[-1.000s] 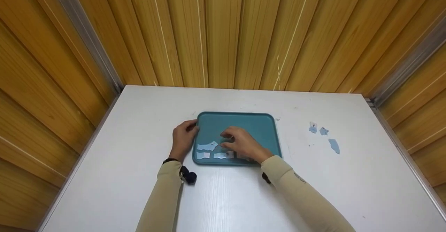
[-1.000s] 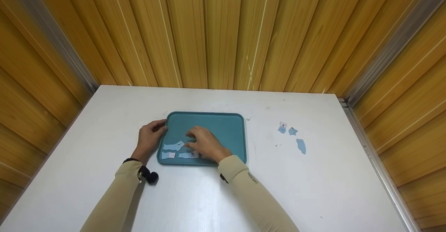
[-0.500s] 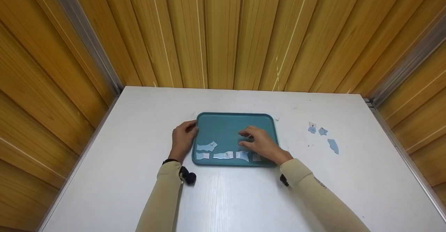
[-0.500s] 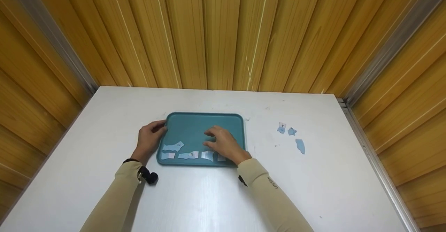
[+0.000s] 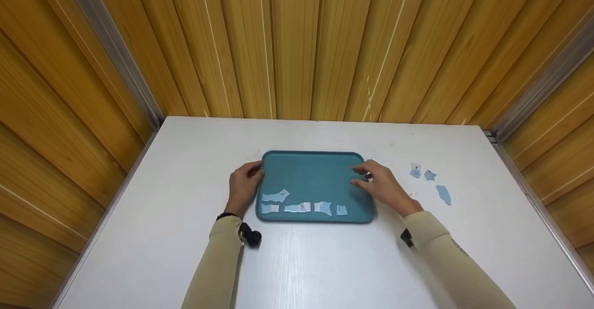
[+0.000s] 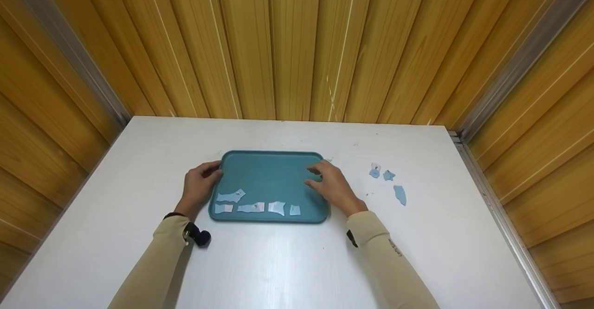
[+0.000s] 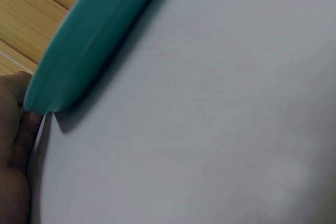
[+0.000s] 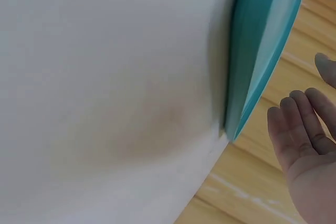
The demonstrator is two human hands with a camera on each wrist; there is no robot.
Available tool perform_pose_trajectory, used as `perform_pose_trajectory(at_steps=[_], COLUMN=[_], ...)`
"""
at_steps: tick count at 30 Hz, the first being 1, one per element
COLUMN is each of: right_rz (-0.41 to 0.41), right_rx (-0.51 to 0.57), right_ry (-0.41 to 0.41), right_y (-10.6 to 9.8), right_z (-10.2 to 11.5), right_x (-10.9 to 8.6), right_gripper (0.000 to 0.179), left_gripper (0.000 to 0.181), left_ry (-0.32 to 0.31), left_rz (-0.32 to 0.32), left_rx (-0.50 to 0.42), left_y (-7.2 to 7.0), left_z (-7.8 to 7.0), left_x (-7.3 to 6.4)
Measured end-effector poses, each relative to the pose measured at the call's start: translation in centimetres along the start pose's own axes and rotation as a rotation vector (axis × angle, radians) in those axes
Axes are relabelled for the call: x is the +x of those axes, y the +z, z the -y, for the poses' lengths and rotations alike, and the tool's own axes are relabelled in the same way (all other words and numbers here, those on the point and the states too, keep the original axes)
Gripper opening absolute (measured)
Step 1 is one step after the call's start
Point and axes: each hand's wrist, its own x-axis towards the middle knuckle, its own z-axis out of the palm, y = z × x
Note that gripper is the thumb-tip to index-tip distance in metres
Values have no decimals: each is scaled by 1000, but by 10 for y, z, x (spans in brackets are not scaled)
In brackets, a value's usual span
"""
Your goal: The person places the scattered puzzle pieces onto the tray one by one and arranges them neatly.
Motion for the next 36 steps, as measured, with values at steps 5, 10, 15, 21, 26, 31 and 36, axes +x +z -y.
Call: perform_pose_trajectory(at_steps=[5, 10, 15, 21, 26, 31, 36], right_rz=[-35, -76, -133, -208, -242, -268, -291], right_rx=[-23, -54, -64, -94, -106, -127, -136], right_ry=[40, 75, 78, 82, 120, 145, 154], right_y=[-18, -33, -47, -60, -69, -76, -81], right_z=[-15, -32, -48, -64, -74, -81, -87], right_x=[-7, -13, -19, -26, -31, -35, -38], right_gripper=[40, 39, 39, 39, 41, 44, 45], left_gripper=[33, 33, 33, 32, 32, 32, 32], left_ry=[-13, -24, -26, -25, -22, -18, -8], left_rz=[8, 13, 13, 13, 11, 7, 6], left_rx=[-12, -11, -10, -13, -5, -1, 10], left_y=[0, 1, 1, 0, 0, 1, 1], left_z=[-2, -2, -2, -2, -1, -1, 0], left_x=[-1, -1, -1, -1, -1, -1, 0])
